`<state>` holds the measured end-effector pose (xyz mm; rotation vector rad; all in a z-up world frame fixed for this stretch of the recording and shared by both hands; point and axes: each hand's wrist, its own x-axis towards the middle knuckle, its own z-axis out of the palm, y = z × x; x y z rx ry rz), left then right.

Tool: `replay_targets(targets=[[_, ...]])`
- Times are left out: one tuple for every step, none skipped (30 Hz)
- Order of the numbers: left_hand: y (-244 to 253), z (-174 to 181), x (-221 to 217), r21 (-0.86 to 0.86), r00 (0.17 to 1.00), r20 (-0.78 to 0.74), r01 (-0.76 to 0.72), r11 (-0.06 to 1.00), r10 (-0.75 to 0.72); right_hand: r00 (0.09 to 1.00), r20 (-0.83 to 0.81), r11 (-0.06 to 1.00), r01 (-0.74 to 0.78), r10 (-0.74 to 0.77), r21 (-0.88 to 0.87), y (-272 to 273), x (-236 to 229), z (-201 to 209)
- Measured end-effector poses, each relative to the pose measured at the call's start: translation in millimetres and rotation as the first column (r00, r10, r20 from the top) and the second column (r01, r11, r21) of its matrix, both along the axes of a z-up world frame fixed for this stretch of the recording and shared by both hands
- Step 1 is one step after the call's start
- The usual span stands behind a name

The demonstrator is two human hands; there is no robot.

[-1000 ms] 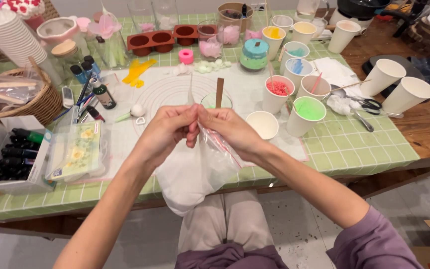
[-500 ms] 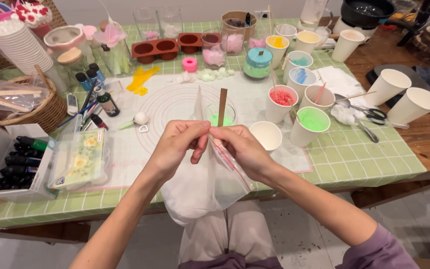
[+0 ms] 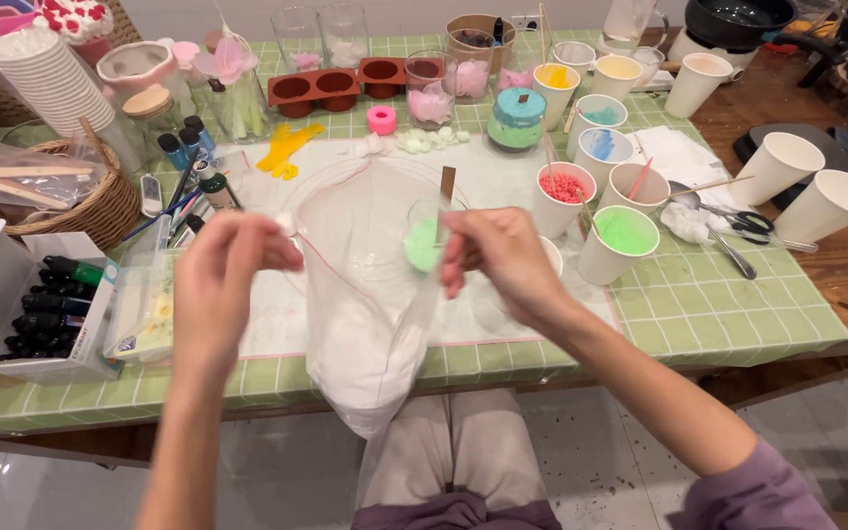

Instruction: Adding fragrance oil drops to a cup of wax and stirring it.

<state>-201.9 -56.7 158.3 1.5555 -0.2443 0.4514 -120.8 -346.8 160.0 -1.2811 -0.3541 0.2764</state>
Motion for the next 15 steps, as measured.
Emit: replay_targets(targets=[[-7, -7, -16, 0.055, 0.979, 0.173, -0.117, 0.992, 0.106, 0.998, 0.036, 0.998, -0.056, 0.056, 0.004, 11, -2, 2], [-28, -16, -34, 0.057, 0.979, 0.175, -0.118, 0.991, 0.106, 0.998, 0.038, 0.998, -0.057, 0.056, 0.007, 20, -5, 2], [-48, -25, -53, 0.183, 0.919, 0.282, -0.335, 0.924, 0.277, 0.994, 0.063, 0.995, -0.094, 0.092, 0.023, 30, -8, 3], [-68, -35, -71, 0.277, 0.816, 0.405, -0.54, 0.795, 0.414, 0.988, 0.09, 0.991, -0.131, 0.127, 0.037, 41, -10, 4], [-77, -58, -71, 0.278, 0.817, 0.405, -0.538, 0.796, 0.411, 0.988, 0.089, 0.991, -0.128, 0.125, 0.039, 50, -17, 8], [-86, -82, -71, 0.29, 0.808, 0.363, -0.572, 0.767, 0.465, 0.984, 0.108, 0.987, -0.149, 0.143, 0.057, 59, -23, 11], [-96, -106, -71, 0.304, 0.795, 0.317, -0.602, 0.739, 0.517, 0.98, 0.123, 0.983, -0.169, 0.159, 0.073, 67, -30, 14], [-96, -130, -66, 0.305, 0.798, 0.313, -0.597, 0.742, 0.515, 0.981, 0.119, 0.984, -0.164, 0.155, 0.072, 70, -36, 15], [-95, -153, -59, 0.254, 0.778, 0.253, -0.626, 0.737, 0.574, 0.977, 0.149, 0.983, -0.167, 0.154, 0.08, 72, -42, 18], [-94, -175, -52, 0.204, 0.755, 0.189, -0.656, 0.727, 0.628, 0.972, 0.179, 0.982, -0.169, 0.152, 0.089, 75, -48, 21], [-86, -183, -47, 0.204, 0.76, 0.19, -0.65, 0.732, 0.622, 0.973, 0.179, 0.983, -0.162, 0.144, 0.09, 69, -47, 8], [-78, -190, -43, 0.164, 0.744, 0.18, -0.668, 0.726, 0.643, 0.966, 0.24, 0.99, -0.113, 0.09, 0.084, 64, -45, -4], [-70, -198, -39, 0.122, 0.726, 0.167, -0.686, 0.717, 0.667, 0.953, 0.3, 0.995, -0.067, 0.04, 0.078, 59, -44, -16], [-58, -200, -37, 0.122, 0.729, 0.167, -0.683, 0.72, 0.663, 0.953, 0.3, 0.995, -0.063, 0.036, 0.078, 47, -39, -42], [-45, -203, -36, 0.128, 0.74, 0.195, -0.67, 0.731, 0.644, 0.941, 0.338, 0.997, 0.006, -0.033, 0.083, 37, -34, -68]])
